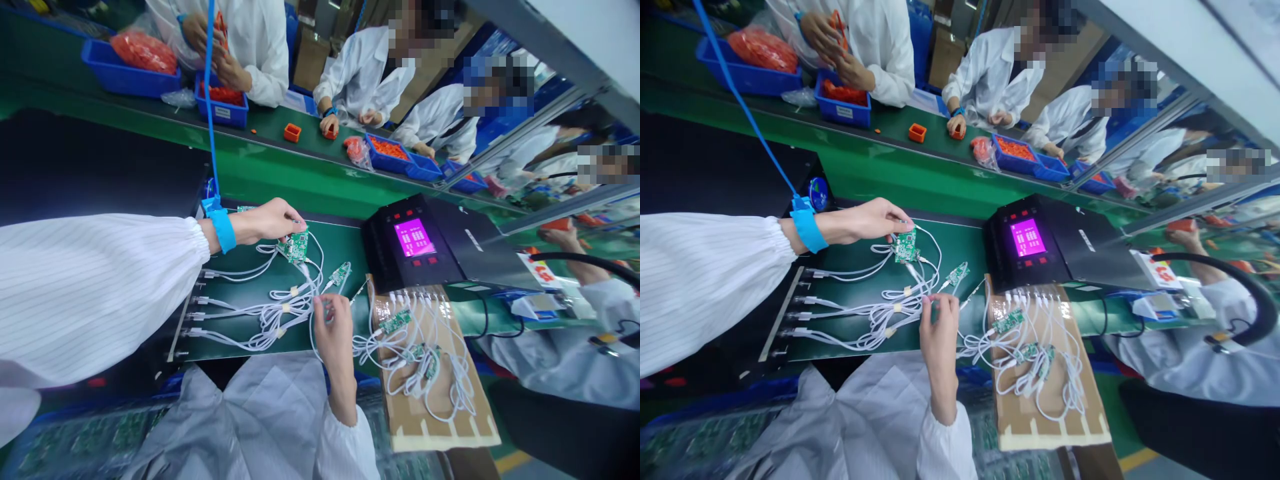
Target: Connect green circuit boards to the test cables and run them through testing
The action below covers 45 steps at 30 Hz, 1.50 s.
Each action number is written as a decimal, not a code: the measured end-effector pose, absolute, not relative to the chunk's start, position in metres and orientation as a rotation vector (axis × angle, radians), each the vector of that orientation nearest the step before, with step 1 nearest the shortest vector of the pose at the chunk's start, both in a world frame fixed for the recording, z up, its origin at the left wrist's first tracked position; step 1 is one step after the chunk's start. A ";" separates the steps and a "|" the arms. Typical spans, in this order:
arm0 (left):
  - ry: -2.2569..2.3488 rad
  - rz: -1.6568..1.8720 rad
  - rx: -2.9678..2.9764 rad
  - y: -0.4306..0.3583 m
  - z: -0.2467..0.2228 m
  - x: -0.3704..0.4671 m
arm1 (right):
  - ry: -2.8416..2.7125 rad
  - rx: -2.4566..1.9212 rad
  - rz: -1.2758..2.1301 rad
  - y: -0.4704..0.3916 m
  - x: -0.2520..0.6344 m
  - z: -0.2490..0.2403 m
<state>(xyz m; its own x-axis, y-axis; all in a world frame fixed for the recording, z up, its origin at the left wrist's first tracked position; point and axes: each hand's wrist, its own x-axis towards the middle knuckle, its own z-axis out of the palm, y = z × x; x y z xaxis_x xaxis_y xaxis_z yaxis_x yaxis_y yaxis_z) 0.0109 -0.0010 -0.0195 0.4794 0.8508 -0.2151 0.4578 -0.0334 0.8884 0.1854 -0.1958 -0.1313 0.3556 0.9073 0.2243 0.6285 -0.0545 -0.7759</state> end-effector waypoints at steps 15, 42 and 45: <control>1.224 0.454 1.586 -0.002 -0.016 0.014 | -1.341 -1.877 0.283 -0.204 0.175 -0.144; 1.233 0.597 1.414 -0.003 -0.015 0.018 | -1.645 -1.592 0.653 -0.208 0.154 -0.114; 1.225 0.584 1.364 -0.005 -0.013 0.019 | -1.572 -1.499 0.888 -0.206 0.156 -0.102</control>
